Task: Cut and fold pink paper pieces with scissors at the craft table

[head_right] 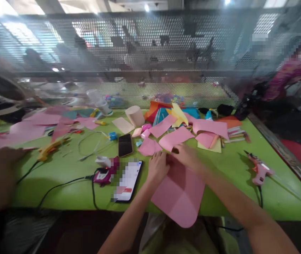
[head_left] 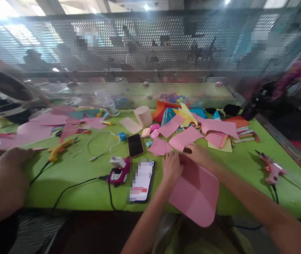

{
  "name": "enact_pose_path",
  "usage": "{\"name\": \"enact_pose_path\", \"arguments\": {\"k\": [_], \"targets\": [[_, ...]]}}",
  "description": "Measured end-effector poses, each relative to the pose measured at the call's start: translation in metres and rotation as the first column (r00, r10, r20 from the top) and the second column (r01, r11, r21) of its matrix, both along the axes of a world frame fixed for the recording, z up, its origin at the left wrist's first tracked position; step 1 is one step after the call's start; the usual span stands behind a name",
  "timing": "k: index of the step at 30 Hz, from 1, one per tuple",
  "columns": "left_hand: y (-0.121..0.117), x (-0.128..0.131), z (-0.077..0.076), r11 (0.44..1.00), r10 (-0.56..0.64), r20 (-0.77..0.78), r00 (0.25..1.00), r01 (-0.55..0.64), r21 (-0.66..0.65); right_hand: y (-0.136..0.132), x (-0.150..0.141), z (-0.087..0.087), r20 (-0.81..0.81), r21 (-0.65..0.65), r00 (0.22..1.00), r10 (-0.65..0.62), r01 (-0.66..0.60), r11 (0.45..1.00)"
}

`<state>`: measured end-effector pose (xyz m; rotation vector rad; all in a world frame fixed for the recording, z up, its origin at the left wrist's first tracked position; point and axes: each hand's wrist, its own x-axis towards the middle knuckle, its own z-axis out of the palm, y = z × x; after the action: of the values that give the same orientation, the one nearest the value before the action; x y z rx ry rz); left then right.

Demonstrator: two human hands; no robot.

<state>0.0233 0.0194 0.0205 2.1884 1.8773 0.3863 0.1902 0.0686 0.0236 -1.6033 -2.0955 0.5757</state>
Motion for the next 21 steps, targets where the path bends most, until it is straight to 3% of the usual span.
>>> {"name": "enact_pose_path", "arguments": {"k": [4, 6, 8, 11, 13, 15, 17, 19, 21], "targets": [[0.009, -0.001, -0.007, 0.998, 0.020, 0.197, 0.980, -0.007, -0.064, 0.006, -0.010, -0.011, -0.160, 0.005, 0.984, -0.081, 0.083, 0.997], [0.012, -0.002, -0.008, 0.996, 0.040, 0.382, 0.923, -0.006, -0.089, 0.006, -0.008, -0.010, -0.273, 0.006, 0.957, -0.101, 0.107, 0.994], [0.014, -0.003, -0.004, 0.993, 0.044, 0.601, 0.798, 0.031, -0.113, 0.004, -0.003, -0.005, -0.399, 0.008, 0.911, -0.108, 0.121, 0.993], [0.017, -0.007, 0.011, 0.961, 0.096, 0.848, 0.522, 0.172, -0.215, 0.003, 0.008, 0.010, -0.597, -0.003, 0.795, -0.107, 0.131, 0.991], [0.018, -0.011, 0.022, 0.892, 0.173, 0.919, 0.355, 0.339, -0.299, 0.001, 0.016, 0.022, -0.723, -0.029, 0.683, -0.101, 0.116, 0.993], [0.018, -0.012, 0.029, 0.846, 0.220, 0.947, 0.232, 0.438, -0.304, -0.001, 0.024, 0.032, -0.828, -0.059, 0.553, -0.092, 0.078, 0.995], [0.018, -0.010, 0.032, 0.890, 0.199, 0.960, 0.196, 0.375, -0.260, -0.003, 0.029, 0.040, -0.904, -0.082, 0.420, -0.087, 0.030, 0.996], [0.018, -0.003, 0.032, 0.953, 0.129, 0.962, 0.240, 0.237, -0.187, -0.005, 0.034, 0.044, -0.950, -0.100, 0.300, -0.091, -0.016, 0.995], [0.019, 0.005, 0.031, 0.975, 0.051, 0.960, 0.277, 0.196, -0.108, -0.007, 0.038, 0.045, -0.973, -0.120, 0.204, -0.104, -0.065, 0.991]]}}
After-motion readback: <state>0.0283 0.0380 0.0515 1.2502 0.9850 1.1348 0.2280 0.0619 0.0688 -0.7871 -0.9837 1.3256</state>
